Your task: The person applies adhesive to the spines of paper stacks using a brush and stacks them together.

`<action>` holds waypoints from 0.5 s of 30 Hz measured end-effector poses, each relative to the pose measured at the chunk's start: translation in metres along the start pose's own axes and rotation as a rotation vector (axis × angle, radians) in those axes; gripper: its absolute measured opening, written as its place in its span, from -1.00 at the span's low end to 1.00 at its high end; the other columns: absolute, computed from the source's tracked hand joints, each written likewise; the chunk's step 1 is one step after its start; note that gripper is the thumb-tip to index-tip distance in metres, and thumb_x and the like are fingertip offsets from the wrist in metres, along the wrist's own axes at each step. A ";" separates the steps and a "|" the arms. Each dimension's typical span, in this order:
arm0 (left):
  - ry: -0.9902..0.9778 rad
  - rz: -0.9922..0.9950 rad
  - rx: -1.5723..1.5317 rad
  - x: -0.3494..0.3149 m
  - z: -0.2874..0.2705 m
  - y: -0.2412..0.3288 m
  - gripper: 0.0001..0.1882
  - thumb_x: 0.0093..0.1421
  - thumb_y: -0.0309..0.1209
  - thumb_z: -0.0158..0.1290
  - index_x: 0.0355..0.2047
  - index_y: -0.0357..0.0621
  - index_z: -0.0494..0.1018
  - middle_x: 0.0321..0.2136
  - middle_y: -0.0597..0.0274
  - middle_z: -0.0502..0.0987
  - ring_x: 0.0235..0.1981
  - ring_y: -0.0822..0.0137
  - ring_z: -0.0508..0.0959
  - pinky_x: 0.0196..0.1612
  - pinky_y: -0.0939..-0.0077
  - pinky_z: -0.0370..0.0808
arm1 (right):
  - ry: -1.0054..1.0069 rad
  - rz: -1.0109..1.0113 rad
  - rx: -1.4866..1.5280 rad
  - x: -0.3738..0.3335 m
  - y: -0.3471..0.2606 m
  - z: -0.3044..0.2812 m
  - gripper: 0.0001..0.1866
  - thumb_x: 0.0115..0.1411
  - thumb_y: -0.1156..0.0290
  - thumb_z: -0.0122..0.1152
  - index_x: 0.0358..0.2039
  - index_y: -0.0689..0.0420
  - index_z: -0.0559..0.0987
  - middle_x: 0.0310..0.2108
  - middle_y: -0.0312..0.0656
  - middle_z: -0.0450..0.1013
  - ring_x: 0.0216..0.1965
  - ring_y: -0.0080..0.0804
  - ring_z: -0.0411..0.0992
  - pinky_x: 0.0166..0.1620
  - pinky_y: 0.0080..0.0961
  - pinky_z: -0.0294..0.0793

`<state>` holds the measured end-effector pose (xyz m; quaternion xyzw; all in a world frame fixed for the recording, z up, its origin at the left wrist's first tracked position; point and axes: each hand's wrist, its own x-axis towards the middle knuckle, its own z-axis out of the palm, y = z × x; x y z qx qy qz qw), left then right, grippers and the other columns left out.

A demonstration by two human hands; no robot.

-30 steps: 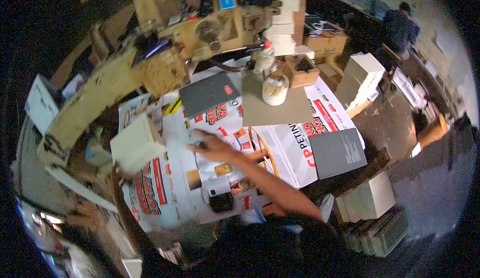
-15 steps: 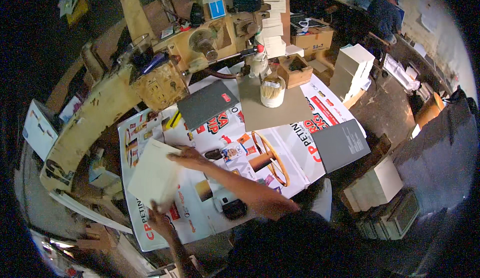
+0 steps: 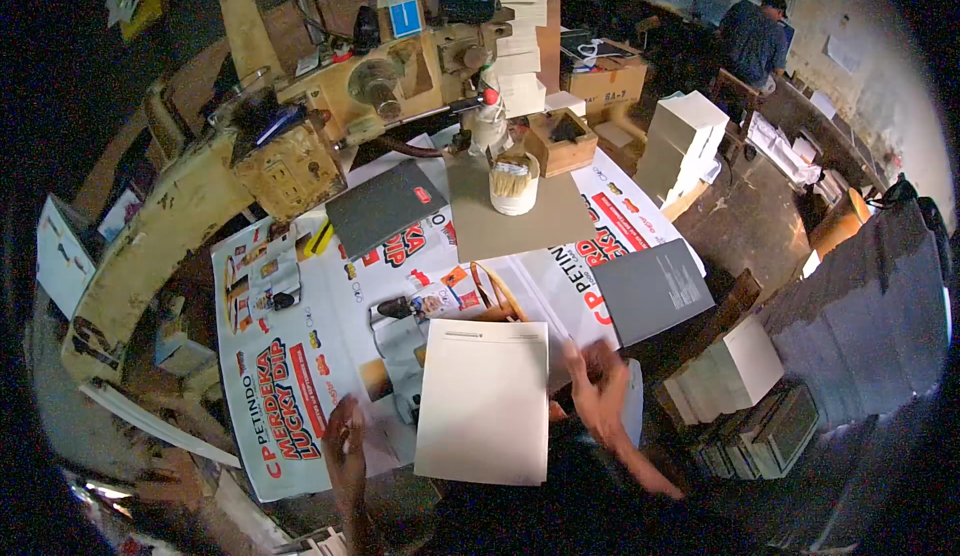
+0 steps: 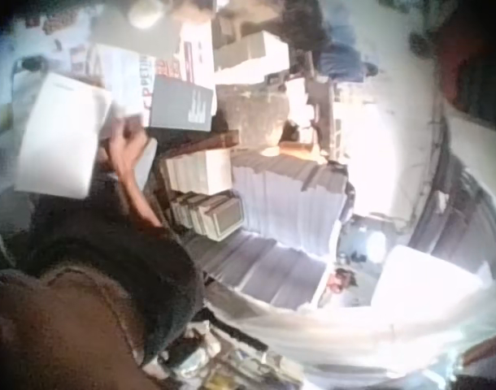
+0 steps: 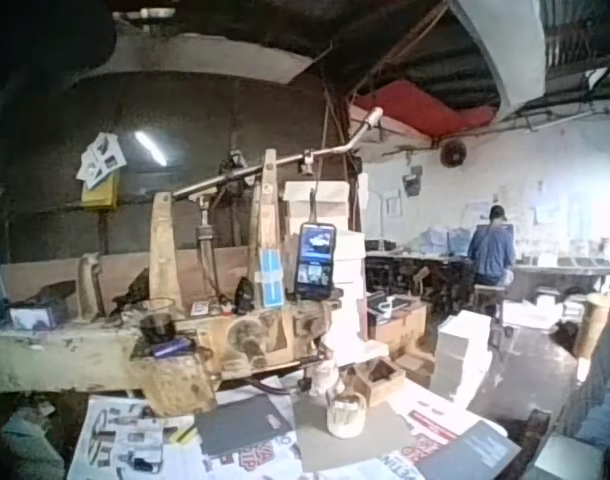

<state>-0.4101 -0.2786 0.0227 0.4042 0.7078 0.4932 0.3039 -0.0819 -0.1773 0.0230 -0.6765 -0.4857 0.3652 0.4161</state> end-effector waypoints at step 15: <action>-0.427 -0.005 -0.284 0.026 0.067 0.045 -0.48 0.31 -0.30 0.06 0.19 -0.29 0.22 0.07 0.13 0.43 0.11 0.30 0.41 0.18 0.36 0.32 | -0.763 -0.134 0.187 -0.042 -0.016 0.000 -0.12 -0.06 0.01 0.51 0.11 0.32 0.33 -0.08 0.05 0.48 -0.03 -0.23 0.46 0.06 -0.28 0.44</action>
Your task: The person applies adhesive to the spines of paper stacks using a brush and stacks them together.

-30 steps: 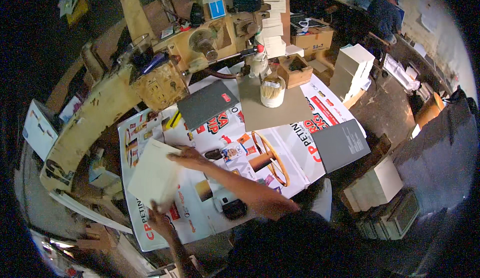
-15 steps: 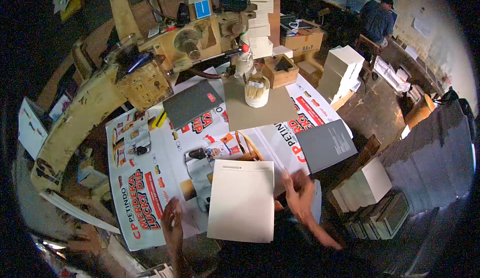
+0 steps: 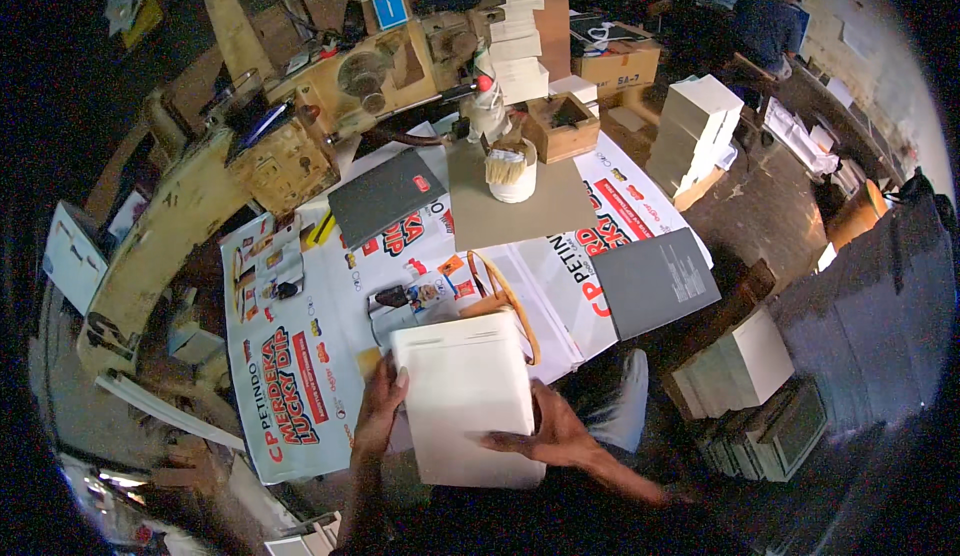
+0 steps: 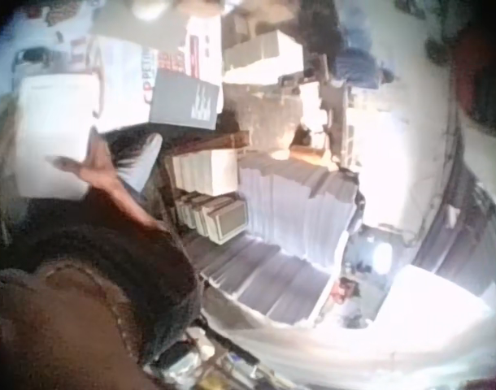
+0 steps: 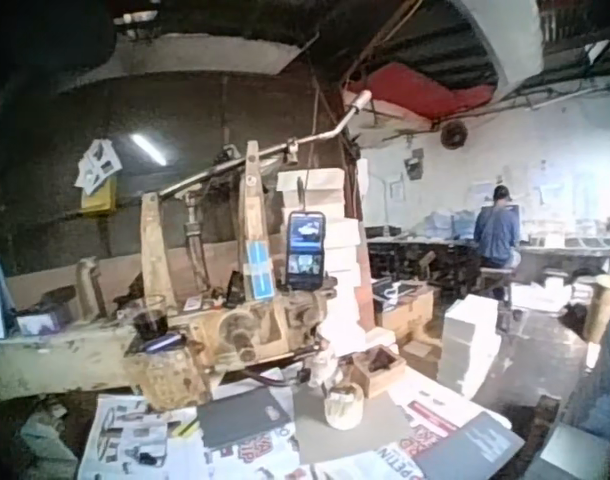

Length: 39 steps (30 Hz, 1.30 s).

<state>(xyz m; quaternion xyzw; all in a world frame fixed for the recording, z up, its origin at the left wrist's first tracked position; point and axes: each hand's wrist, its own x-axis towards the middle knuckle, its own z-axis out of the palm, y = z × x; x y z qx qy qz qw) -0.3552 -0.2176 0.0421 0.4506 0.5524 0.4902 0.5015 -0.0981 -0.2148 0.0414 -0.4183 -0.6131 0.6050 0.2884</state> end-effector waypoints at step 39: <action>0.238 0.430 0.489 -0.020 -0.072 -0.100 -0.22 0.13 -0.18 0.26 0.27 -0.16 0.16 0.19 0.02 0.34 0.12 0.03 0.44 0.06 0.04 0.49 | 0.019 -0.208 -0.596 0.064 -0.045 -0.004 -0.26 -0.26 0.30 0.53 -0.07 0.23 0.34 -0.29 0.12 0.51 -0.18 0.13 0.52 -0.13 -0.18 0.54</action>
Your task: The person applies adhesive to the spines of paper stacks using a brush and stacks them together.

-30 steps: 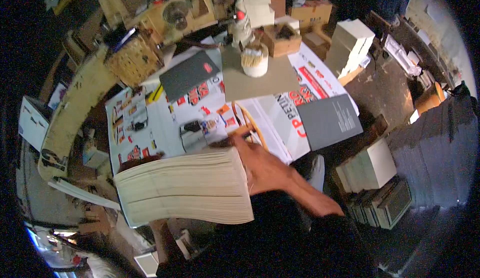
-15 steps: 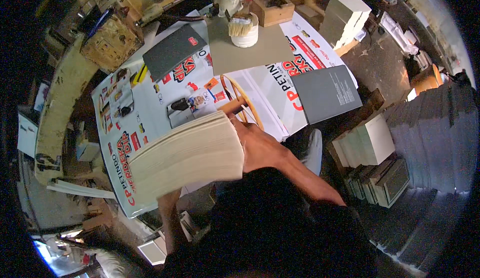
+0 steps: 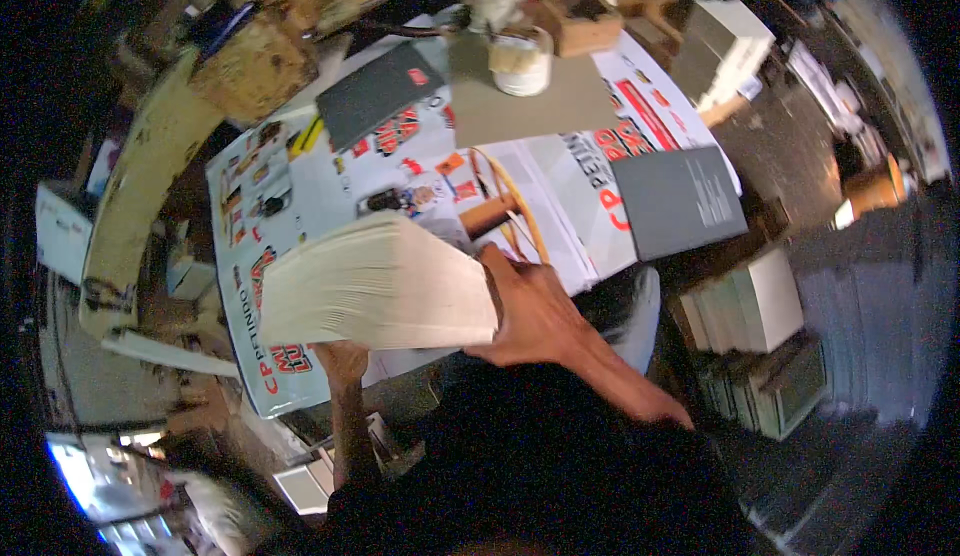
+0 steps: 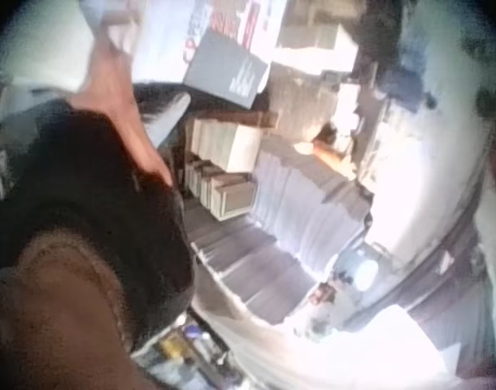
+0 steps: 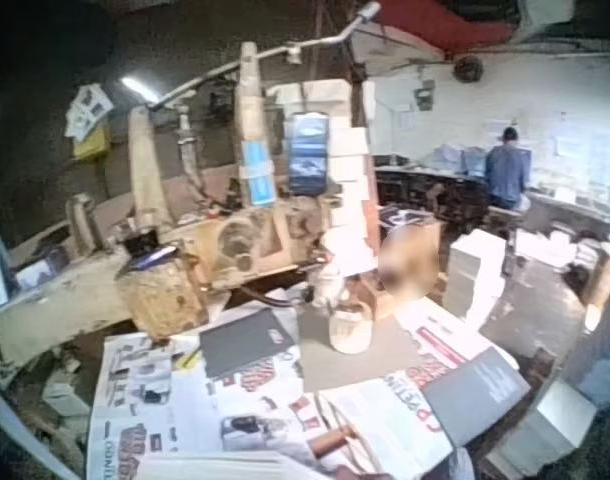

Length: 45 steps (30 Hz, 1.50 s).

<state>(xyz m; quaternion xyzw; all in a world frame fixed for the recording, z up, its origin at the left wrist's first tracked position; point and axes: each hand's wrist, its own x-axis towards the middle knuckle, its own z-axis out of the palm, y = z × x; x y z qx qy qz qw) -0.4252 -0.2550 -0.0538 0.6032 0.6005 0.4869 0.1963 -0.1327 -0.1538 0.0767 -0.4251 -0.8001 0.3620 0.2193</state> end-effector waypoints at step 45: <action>-0.481 0.506 0.700 0.112 0.035 0.189 0.33 -0.31 0.14 0.36 0.29 -0.48 0.01 0.21 -0.29 0.16 0.28 -0.12 0.15 0.33 -0.02 0.02 | -0.195 0.000 -0.311 0.029 -0.049 -0.058 0.10 -0.45 0.25 0.62 0.17 0.34 0.31 0.04 0.15 0.42 0.12 0.05 0.38 0.15 -0.17 0.33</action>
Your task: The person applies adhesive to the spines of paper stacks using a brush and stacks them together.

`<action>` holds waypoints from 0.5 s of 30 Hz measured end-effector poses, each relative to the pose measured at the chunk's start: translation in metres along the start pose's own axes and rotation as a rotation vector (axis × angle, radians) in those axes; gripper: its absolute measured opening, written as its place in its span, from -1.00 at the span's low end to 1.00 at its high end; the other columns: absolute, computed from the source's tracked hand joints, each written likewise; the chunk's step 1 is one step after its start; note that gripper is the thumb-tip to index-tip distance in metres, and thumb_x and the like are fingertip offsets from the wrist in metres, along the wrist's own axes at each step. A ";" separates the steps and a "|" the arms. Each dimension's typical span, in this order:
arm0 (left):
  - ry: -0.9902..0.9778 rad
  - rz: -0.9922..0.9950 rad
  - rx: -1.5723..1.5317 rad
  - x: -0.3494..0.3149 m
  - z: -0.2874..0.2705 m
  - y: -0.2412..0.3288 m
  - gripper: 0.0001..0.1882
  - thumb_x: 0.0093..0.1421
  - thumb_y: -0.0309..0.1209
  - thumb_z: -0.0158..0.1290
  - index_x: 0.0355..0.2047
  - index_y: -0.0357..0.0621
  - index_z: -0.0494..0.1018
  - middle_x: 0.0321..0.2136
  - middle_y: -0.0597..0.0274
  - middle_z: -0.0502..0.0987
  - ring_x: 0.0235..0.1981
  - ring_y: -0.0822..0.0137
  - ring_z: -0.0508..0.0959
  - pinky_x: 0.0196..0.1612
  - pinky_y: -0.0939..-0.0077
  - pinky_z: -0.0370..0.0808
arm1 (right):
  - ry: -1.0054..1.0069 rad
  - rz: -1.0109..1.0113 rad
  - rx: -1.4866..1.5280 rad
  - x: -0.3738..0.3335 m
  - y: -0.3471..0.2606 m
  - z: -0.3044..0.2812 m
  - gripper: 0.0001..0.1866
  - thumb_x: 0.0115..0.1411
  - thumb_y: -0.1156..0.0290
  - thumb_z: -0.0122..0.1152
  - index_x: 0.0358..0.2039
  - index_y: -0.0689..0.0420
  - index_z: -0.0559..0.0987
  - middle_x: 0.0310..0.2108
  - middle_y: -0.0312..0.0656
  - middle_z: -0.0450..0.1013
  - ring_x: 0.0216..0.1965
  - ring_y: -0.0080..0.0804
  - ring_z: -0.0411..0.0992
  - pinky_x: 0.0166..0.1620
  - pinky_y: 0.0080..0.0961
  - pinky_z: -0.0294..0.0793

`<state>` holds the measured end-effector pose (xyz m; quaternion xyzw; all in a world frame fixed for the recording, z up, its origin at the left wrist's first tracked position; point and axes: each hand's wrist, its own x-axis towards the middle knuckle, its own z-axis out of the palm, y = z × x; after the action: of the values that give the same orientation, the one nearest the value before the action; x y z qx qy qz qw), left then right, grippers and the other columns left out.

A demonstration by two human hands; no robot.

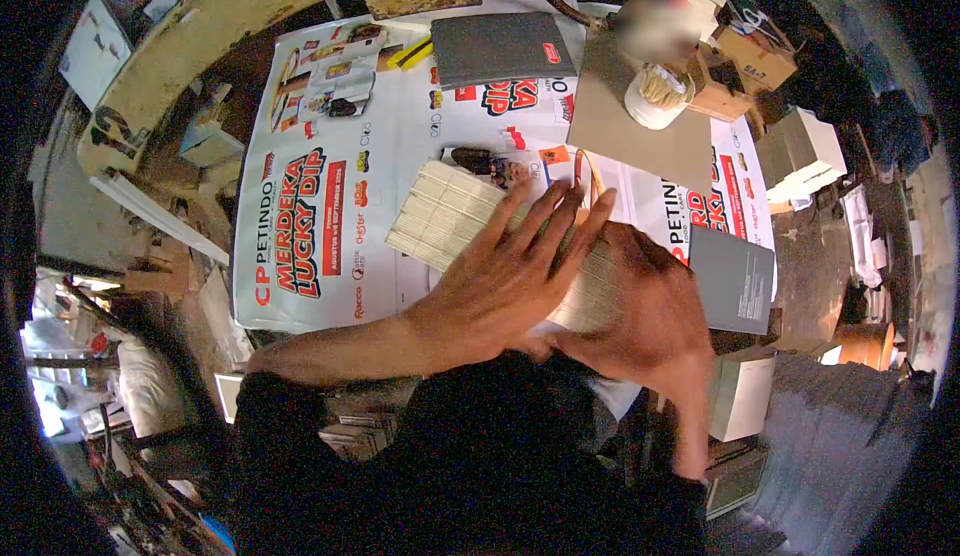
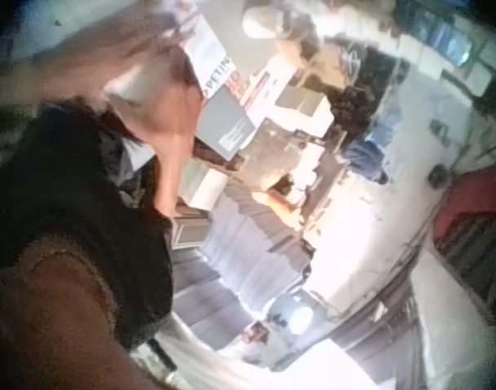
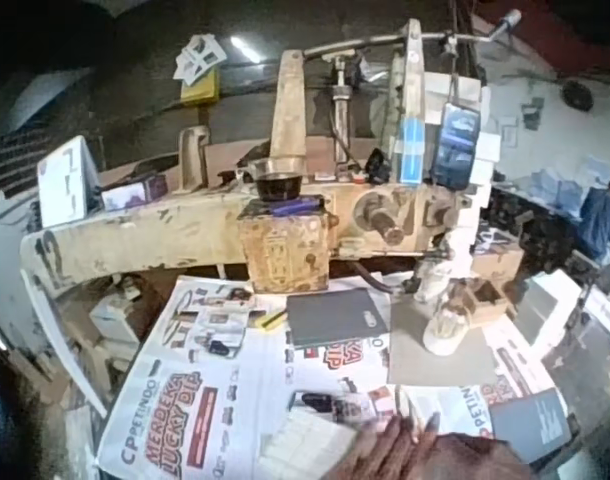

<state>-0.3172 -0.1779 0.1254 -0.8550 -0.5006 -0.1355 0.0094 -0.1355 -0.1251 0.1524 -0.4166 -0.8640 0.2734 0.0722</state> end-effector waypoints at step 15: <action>0.023 -0.009 0.150 -0.004 0.010 0.005 -0.12 -0.15 0.06 0.29 0.02 -0.38 0.32 0.02 0.03 0.36 0.05 0.15 0.33 0.14 0.23 0.22 | -0.027 0.189 0.446 -0.065 0.087 0.053 0.34 -0.49 0.21 0.76 0.31 0.26 0.13 0.18 -0.06 0.34 0.20 -0.22 0.31 0.26 -0.27 0.27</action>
<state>-0.3121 -0.1820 0.1151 -0.8480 -0.5130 -0.1073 0.0788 -0.0534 -0.1521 0.0684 -0.4656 -0.7404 0.4685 0.1249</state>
